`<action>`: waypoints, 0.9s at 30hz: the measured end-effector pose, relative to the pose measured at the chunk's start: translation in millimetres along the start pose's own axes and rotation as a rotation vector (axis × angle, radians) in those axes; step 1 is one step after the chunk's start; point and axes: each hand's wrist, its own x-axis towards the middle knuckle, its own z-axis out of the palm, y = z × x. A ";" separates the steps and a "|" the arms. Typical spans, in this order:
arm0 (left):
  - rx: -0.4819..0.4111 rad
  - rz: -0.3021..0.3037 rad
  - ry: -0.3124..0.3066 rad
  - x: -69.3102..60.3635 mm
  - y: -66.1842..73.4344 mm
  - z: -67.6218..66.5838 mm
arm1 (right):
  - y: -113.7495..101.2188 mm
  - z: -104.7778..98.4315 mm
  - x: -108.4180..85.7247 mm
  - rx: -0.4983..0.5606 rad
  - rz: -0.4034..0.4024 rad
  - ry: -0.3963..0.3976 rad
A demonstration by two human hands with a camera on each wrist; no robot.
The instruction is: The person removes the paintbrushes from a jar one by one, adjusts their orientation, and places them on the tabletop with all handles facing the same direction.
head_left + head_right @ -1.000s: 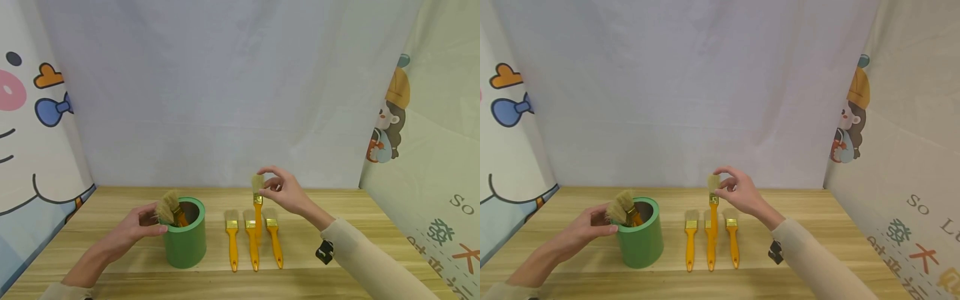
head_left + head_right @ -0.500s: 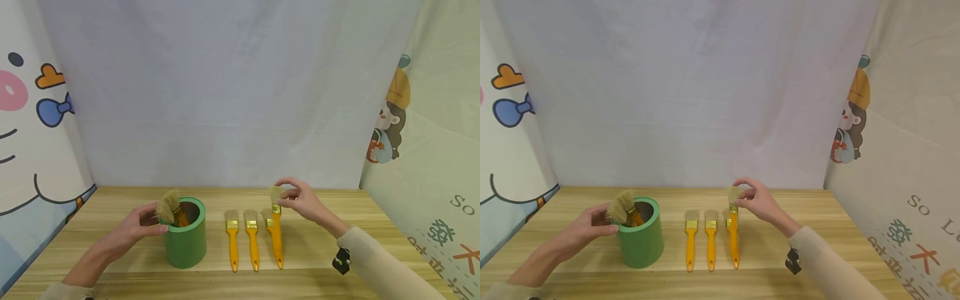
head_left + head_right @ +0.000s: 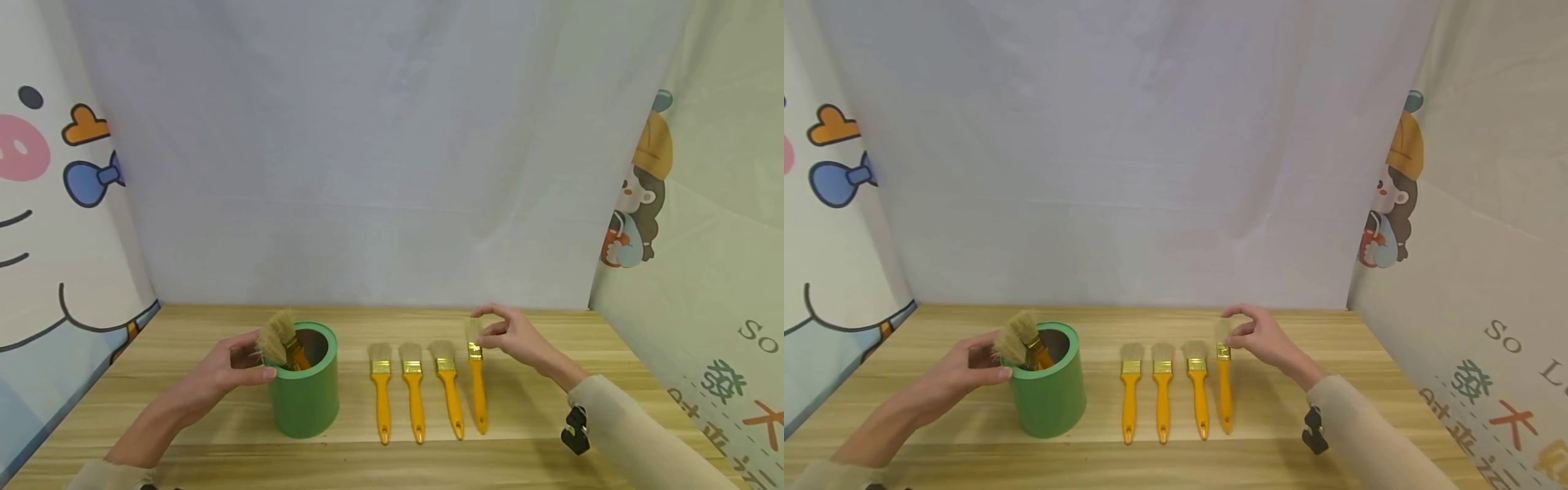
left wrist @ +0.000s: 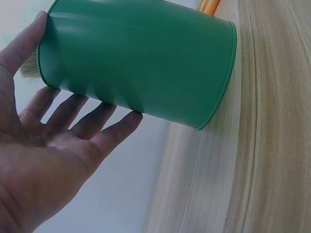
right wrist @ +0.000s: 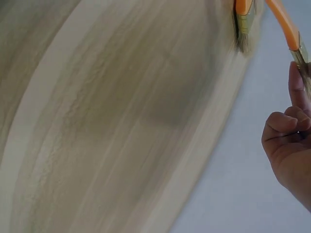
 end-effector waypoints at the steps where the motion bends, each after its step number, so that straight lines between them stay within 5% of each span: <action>1: 0.000 0.000 0.000 0.0 -0.1 -0.1 | 2.6 -0.6 0.2 -0.003 0.004 -0.001; 27: -0.002 -0.004 -0.005 -0.7 -2.2 -1.9 | 37.2 6.7 10.6 0.036 0.152 -0.088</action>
